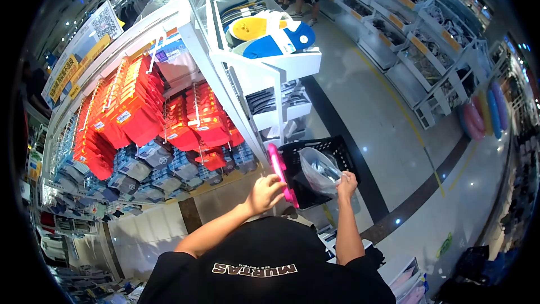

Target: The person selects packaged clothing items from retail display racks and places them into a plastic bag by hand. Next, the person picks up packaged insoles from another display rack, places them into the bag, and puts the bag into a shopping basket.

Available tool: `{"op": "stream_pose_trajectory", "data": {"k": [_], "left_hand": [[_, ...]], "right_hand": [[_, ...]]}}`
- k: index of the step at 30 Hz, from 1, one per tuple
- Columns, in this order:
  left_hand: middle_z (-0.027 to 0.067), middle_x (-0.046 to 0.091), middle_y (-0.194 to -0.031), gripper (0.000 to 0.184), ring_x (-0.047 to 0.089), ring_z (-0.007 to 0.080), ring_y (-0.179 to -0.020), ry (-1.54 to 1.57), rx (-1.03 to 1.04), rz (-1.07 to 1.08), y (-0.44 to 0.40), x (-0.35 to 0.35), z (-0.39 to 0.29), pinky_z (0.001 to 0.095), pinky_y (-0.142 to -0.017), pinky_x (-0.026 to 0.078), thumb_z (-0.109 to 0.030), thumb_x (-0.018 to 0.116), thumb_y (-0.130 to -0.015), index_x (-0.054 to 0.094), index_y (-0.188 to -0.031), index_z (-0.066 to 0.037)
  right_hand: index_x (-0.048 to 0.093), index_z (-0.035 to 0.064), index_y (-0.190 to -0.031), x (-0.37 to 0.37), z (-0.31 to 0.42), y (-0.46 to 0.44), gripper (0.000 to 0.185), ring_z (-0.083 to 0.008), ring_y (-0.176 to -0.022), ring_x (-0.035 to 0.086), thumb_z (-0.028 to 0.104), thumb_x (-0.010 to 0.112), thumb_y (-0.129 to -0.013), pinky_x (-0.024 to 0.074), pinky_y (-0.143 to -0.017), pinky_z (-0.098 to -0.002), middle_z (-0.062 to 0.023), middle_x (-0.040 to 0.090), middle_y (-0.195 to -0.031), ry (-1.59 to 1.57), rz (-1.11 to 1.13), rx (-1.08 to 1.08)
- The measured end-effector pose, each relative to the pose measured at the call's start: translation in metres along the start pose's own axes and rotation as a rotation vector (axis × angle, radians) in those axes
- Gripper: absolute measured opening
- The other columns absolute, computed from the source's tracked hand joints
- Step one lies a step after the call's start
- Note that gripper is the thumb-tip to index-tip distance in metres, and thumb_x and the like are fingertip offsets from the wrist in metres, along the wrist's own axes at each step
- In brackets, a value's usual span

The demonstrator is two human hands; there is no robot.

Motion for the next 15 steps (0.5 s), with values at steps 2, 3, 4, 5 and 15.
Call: {"op": "stream_pose_trajectory", "data": {"k": [2,3,4,5,15], "left_hand": [[0.0130,0.053,-0.119,0.045,0.051,0.0327,-0.111,-0.105,0.073,0.035,0.004,0.001,-0.006,0.0453,-0.095,0.039,-0.011,0.071,-0.069,0.062,-0.114,-0.010],[0.0131,0.053,-0.121,0.049,0.049,0.0329,-0.116,-0.174,0.069,0.061,0.005,0.003,-0.007,0.0461,-0.099,0.037,-0.009,0.070,-0.067,0.062,-0.115,-0.010],[0.0127,0.052,-0.121,0.048,0.047,0.0328,-0.118,-0.215,0.086,0.057,0.004,0.004,-0.006,0.0466,-0.102,0.036,-0.009,0.070,-0.067,0.062,-0.114,-0.010],[0.0124,0.052,-0.122,0.048,0.046,0.0328,-0.120,-0.256,0.103,0.053,0.001,0.005,-0.004,0.0472,-0.104,0.034,-0.008,0.069,-0.067,0.062,-0.114,-0.010],[0.0082,0.056,-0.098,0.023,0.048,0.0278,-0.113,-0.555,0.241,0.314,-0.042,0.035,0.037,0.0491,-0.112,0.024,-0.016,0.065,-0.073,0.061,-0.095,-0.010]], "right_hand": [[0.061,0.0029,-0.099,-0.001,-0.007,0.000,0.013,-0.0125,-0.053,0.058,0.004,0.053,-0.089,0.0476,-0.044,-0.0248,-0.0072,0.063,-0.076,-0.003,0.003,0.002],[0.062,0.0030,-0.099,0.000,-0.010,0.000,0.013,-0.0124,-0.053,0.058,0.004,0.053,-0.089,0.0475,-0.043,-0.0248,-0.0070,0.063,-0.076,-0.005,0.000,-0.005],[0.062,0.0031,-0.099,-0.001,-0.014,0.001,0.013,-0.0123,-0.053,0.058,0.005,0.053,-0.089,0.0474,-0.043,-0.0248,-0.0068,0.063,-0.076,-0.005,-0.002,-0.011],[0.062,0.0031,-0.099,-0.003,-0.017,0.002,0.013,-0.0121,-0.053,0.058,0.005,0.054,-0.089,0.0472,-0.043,-0.0246,-0.0067,0.063,-0.076,-0.006,-0.008,-0.009],[0.063,0.0063,-0.099,-0.008,-0.017,0.004,0.011,-0.0106,-0.051,0.054,0.011,0.059,-0.090,0.0424,-0.041,-0.0245,-0.0036,0.060,-0.071,-0.085,-0.040,0.014]]}}
Point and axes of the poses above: each hand's wrist, its own y-axis away from the middle knuckle, its own x-axis out of the palm, z = x × y, the point moved 3 cm from there along -y, towards the middle knuckle
